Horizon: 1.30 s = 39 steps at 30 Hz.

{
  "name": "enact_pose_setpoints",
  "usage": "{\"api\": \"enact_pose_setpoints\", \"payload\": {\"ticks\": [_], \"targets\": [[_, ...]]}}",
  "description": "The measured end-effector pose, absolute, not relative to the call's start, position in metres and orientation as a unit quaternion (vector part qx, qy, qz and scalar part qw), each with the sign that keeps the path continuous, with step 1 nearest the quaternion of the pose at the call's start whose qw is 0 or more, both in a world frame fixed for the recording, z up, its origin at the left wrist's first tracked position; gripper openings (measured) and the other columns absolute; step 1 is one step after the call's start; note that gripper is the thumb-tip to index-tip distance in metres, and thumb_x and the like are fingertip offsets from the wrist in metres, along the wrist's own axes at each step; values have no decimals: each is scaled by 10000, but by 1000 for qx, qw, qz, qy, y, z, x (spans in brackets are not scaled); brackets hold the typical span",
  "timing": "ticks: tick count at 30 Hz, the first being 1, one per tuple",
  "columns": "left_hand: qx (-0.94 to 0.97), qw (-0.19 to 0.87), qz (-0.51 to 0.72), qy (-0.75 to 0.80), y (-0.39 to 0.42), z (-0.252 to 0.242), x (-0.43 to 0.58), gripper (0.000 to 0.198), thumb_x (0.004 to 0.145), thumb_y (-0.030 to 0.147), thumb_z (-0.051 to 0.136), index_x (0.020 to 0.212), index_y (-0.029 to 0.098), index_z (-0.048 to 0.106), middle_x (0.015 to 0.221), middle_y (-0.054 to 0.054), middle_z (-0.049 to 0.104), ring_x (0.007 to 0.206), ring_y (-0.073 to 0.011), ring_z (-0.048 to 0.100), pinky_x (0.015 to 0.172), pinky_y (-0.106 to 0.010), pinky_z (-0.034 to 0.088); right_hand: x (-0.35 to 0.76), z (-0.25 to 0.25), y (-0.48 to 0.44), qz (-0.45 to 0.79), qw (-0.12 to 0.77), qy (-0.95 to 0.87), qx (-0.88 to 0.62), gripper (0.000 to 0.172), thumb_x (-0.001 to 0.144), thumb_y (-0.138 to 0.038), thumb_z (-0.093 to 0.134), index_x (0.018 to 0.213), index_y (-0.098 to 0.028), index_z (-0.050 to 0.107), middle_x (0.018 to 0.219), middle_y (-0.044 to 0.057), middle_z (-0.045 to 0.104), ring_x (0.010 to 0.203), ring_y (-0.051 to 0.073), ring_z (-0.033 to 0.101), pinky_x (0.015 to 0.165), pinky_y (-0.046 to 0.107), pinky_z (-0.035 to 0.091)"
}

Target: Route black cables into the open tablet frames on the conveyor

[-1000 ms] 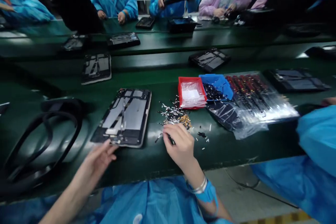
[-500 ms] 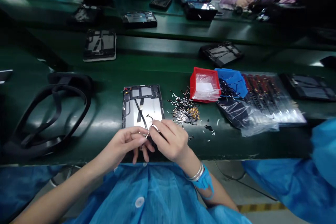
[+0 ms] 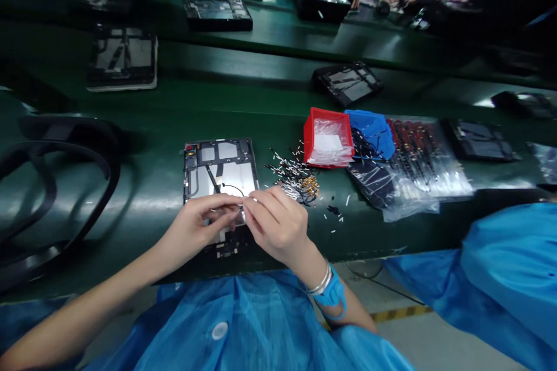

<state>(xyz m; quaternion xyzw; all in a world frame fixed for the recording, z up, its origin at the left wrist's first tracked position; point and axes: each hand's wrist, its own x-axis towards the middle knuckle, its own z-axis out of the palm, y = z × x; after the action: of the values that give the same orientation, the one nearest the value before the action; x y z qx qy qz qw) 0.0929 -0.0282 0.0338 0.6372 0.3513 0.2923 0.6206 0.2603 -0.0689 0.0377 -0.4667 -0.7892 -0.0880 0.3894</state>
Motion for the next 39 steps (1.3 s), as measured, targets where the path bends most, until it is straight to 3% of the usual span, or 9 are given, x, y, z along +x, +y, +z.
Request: {"api": "enact_pose_setpoints", "payload": {"ticks": [6,10,13,17,20,29,33,37,39], "targets": [[597,657,294,355,-18,28,94,169,806,175,587,913,144,715,758,-31,679,569,-76,583,468,-138,441,262,38,-60,-104,386,-784,-474,131,778,-36,638,853,-142,622,787,69,728,714,155,648,633,280,541],[500,724,254,402,-7,20,93,154,771,221,604,851,98,651,722,-66,673,534,-123,623,366,-153,391,311,39,-37,-241,353,-708,-563,102,801,-91,619,826,-185,650,731,24,721,652,148,636,612,280,504],[464,724,278,428,-1,16,91,224,738,210,631,929,98,596,733,-73,672,567,-153,652,362,-158,402,342,37,-19,-300,309,-608,-667,177,810,-91,534,836,-170,689,739,66,721,642,202,632,574,332,473],[486,707,311,409,-1,13,90,358,771,168,605,1118,122,530,710,-29,638,555,-120,615,389,-145,384,309,31,-22,-171,361,-719,-569,169,830,-82,554,898,-178,675,863,64,738,769,189,650,676,322,516],[514,695,337,373,-5,13,89,401,799,140,582,1197,138,534,716,-3,604,561,-85,565,480,-158,434,262,27,-36,-67,365,-796,-477,127,833,-77,584,881,-169,658,841,64,726,766,172,632,677,304,526],[641,600,351,327,-13,10,82,462,873,111,476,1320,193,563,965,-56,680,679,-90,561,635,-187,511,242,24,-46,-28,359,-808,-467,83,830,-77,610,867,-145,639,811,69,719,727,165,616,628,295,523],[693,537,361,317,-13,10,79,441,890,95,459,1294,214,591,949,-41,689,737,-95,589,747,-221,514,245,25,-42,-53,349,-814,-461,108,803,-40,606,798,-146,630,750,63,711,671,158,607,595,280,501],[630,590,358,355,-9,17,68,444,889,135,494,1324,190,564,802,-30,642,626,-87,541,614,-198,487,297,31,-24,-178,358,-738,-544,131,805,-88,602,866,-172,682,745,47,709,667,178,616,620,316,481],[574,618,380,380,-6,20,60,467,876,153,527,1341,183,544,758,-22,615,575,-81,507,547,-185,460,326,34,-16,-247,325,-642,-649,246,808,-112,565,1002,-153,710,728,73,700,644,221,610,600,368,466]]}}
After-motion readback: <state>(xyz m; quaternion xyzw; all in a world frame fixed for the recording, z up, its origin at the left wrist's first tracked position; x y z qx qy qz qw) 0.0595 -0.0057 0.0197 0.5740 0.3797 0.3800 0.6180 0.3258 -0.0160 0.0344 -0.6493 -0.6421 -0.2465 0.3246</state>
